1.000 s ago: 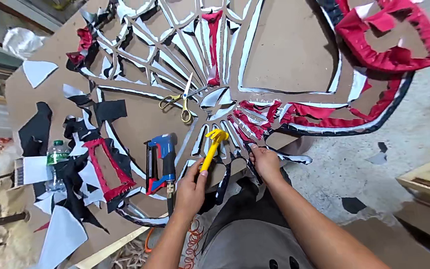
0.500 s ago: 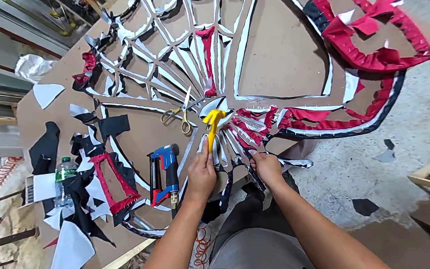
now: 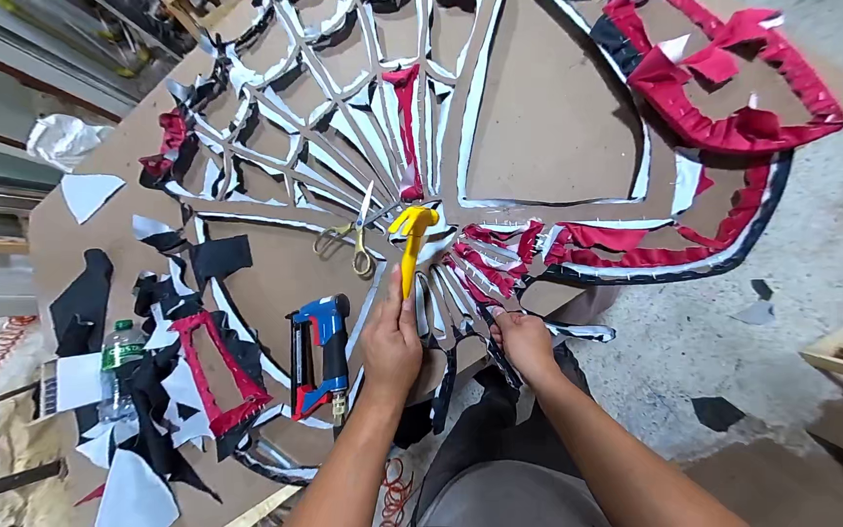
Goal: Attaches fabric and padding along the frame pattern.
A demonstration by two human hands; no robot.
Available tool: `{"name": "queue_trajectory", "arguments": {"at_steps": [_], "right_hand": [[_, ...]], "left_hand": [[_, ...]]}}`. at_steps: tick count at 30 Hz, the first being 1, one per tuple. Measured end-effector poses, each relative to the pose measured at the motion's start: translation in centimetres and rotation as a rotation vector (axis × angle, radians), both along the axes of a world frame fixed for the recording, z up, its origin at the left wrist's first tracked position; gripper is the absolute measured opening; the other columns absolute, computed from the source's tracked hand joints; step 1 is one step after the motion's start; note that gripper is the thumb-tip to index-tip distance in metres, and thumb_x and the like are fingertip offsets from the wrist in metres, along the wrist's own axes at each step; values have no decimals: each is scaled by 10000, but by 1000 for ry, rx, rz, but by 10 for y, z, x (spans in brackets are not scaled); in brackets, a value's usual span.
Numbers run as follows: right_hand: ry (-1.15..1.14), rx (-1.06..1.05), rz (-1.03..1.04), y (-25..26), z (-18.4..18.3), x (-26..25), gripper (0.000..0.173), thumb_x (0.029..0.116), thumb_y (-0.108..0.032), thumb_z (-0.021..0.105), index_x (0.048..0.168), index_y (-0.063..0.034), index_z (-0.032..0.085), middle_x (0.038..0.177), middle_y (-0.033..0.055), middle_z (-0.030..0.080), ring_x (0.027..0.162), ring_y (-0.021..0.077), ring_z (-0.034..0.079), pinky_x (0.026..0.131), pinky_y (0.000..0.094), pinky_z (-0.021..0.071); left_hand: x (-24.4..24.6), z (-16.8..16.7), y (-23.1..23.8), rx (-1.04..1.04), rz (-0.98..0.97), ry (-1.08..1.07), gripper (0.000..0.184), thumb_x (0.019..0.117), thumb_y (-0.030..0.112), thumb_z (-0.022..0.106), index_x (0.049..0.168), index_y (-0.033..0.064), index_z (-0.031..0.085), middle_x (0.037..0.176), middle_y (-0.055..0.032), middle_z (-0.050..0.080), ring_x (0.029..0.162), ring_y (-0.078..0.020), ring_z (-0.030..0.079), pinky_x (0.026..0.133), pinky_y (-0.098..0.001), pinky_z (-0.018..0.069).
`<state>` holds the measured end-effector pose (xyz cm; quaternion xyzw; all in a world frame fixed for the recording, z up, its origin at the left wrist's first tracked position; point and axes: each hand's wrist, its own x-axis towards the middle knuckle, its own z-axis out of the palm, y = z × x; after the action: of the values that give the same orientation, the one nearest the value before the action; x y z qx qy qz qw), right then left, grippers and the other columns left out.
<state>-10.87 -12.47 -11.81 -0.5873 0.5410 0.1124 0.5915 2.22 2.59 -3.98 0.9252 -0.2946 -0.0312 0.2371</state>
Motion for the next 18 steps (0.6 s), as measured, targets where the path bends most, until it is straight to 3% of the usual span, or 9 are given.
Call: {"name": "queue_trajectory", "arguments": {"at_steps": [4, 8, 11, 13, 16, 18], "right_hand": [[-32, 25, -28, 1, -1, 1, 501, 1073, -459, 506, 818, -79, 709, 761, 60, 715, 699, 214, 683, 692, 476, 555], [-30, 23, -31, -1, -3, 1, 497, 1070, -461, 514, 812, -83, 709, 745, 52, 707, 683, 206, 672, 680, 469, 546], [-15, 22, -13, -1, -3, 2, 502, 1071, -470, 503, 817, -93, 716, 748, 47, 711, 688, 206, 678, 684, 472, 551], [-16, 25, -23, -2, -5, 3, 504, 1070, -469, 506, 805, -90, 708, 743, 45, 712, 687, 200, 683, 684, 462, 558], [-20, 34, -29, -2, -6, 2, 495, 1071, -462, 510, 806, -93, 707, 753, 46, 716, 696, 198, 683, 692, 462, 554], [-18, 43, -28, 1, -4, 2, 495, 1069, -464, 513, 810, -92, 710, 753, 45, 715, 693, 198, 682, 688, 461, 553]], "left_hand": [[3, -22, 5, 164, -31, 141, 471, 1089, 226, 489, 1556, 165, 480, 1033, -177, 736, 865, -337, 728, 809, -566, 592], [-3, -14, 5, 16, 4, 21, 470, 1093, 237, 459, 1553, 145, 479, 1140, -143, 739, 949, -267, 736, 860, -492, 601], [1, -29, 10, 131, -41, 103, 474, 1084, 215, 490, 1554, 158, 481, 1082, -157, 746, 919, -316, 739, 844, -550, 597], [4, -18, 6, 132, -26, 136, 457, 1093, 251, 481, 1547, 197, 498, 1108, -126, 743, 950, -285, 730, 877, -535, 589], [-6, -28, 10, 50, -17, 10, 480, 1074, 213, 472, 1545, 120, 485, 1080, -153, 735, 892, -283, 731, 819, -504, 604], [-5, -37, 17, 126, -40, 55, 468, 1074, 213, 500, 1537, 144, 506, 998, -160, 735, 829, -302, 732, 772, -526, 609]]}}
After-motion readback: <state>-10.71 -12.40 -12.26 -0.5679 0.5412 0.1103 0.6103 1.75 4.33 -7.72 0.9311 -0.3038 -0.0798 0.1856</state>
